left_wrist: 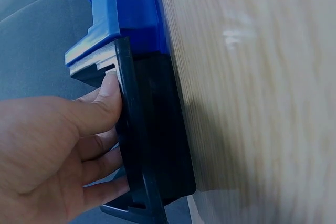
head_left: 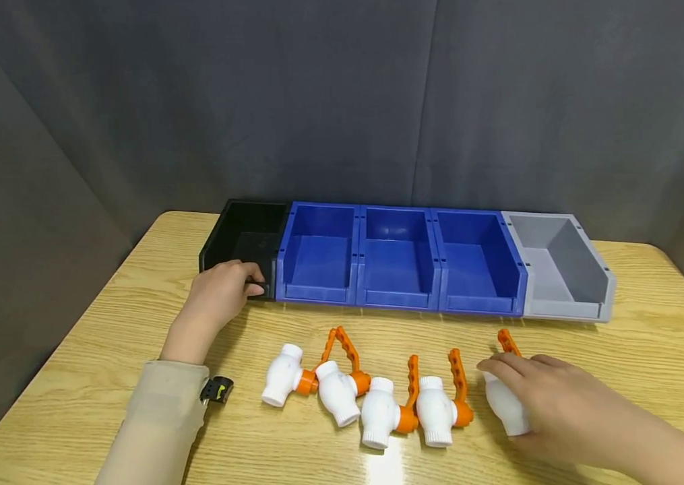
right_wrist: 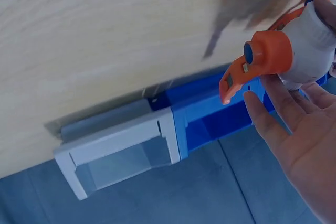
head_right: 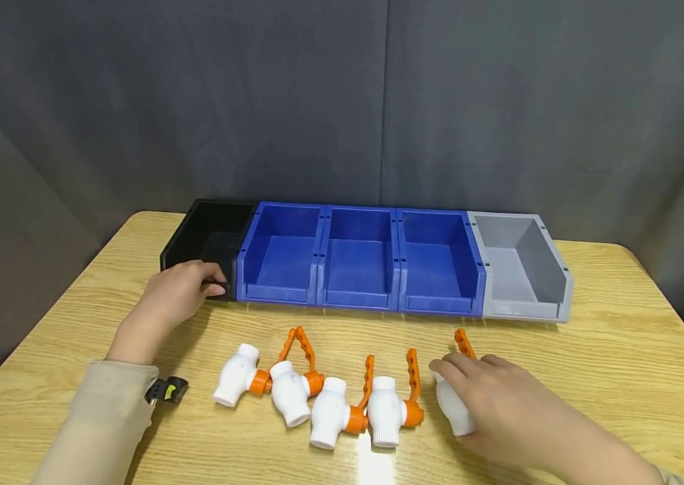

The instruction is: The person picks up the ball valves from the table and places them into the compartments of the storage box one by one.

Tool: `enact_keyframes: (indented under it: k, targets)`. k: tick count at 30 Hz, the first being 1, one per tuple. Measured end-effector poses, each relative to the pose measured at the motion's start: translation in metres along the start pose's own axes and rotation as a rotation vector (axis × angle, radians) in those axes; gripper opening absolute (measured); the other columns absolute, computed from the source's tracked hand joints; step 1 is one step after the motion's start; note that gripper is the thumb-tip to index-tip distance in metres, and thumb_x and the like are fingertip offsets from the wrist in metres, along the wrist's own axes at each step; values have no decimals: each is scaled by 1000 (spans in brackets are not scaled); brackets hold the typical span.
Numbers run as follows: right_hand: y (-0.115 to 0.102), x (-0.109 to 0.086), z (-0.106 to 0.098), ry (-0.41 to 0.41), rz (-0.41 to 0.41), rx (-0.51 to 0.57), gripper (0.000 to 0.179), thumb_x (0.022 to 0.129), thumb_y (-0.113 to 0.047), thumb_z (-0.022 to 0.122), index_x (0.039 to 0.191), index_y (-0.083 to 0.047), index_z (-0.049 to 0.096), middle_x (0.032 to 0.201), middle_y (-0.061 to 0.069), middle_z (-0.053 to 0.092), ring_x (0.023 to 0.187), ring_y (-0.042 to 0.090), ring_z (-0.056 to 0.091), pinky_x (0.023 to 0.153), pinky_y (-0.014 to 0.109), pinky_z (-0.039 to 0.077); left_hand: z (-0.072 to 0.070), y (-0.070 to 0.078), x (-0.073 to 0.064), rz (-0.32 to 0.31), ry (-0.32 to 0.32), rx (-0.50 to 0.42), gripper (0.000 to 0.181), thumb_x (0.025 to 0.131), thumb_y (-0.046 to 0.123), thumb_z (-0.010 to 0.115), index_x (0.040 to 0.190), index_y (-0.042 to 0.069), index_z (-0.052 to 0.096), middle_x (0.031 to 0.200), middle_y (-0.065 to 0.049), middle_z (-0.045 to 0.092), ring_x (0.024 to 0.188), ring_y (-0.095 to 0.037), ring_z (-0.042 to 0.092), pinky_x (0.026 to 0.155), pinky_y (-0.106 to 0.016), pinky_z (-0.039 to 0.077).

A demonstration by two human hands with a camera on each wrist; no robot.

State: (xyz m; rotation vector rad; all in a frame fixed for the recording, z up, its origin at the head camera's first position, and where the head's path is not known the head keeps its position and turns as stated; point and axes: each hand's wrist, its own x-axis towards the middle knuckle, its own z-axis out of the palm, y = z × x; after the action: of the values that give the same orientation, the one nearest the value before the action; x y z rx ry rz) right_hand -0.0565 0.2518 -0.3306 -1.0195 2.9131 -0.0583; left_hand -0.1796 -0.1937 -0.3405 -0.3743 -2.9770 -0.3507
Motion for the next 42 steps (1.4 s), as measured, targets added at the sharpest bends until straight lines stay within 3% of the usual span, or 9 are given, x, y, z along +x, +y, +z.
enact_keyframes:
  k: [8,12,16,20,27,35,42]
  targets:
    - [14,-6,-12,64,-19,-56,88,57,-38,94,130,-9,56,122,3,61,96,26,65,83,50,54,-1,1,-1,-6,-5,2,14,92,21,70,100,10,74,96,-10,70,89,-31,66,75,-48,54]
    - [24,-9,-16,133,-48,-89,89,52,-34,95,128,-7,57,119,5,62,95,26,66,80,50,54,-2,1,-1,-7,-9,5,14,92,21,70,100,9,74,97,-11,70,89,-31,66,75,-48,54]
    - [36,-12,-23,172,-14,-101,90,50,-30,95,128,-6,57,119,10,64,96,31,67,78,53,54,-1,2,-1,0,-6,6,13,92,20,70,100,9,73,97,-11,70,89,-31,66,74,-48,54]
    - [47,-14,-33,221,12,-122,90,50,-29,95,128,-6,56,112,9,66,86,27,67,71,50,55,-2,1,-1,4,-4,6,12,92,20,71,99,10,73,96,-10,70,88,-31,66,73,-47,54]
    - [66,-12,-43,298,-26,-161,88,48,-27,95,125,-4,57,108,6,65,70,15,60,63,45,53,-1,1,-1,10,-2,8,12,91,20,71,99,10,74,95,-10,69,89,-31,66,73,-48,54]
    - [81,-5,-47,278,22,-170,83,53,-27,95,123,-3,57,107,9,65,59,6,45,55,36,47,0,2,-1,11,5,15,13,92,20,70,99,9,74,92,-10,68,88,-32,65,74,-48,54]
    - [92,4,-51,164,82,-119,78,61,-27,93,124,0,56,96,3,60,56,1,42,52,29,44,1,2,-1,8,-2,30,13,92,20,69,99,10,74,90,-9,67,87,-31,65,74,-47,54]
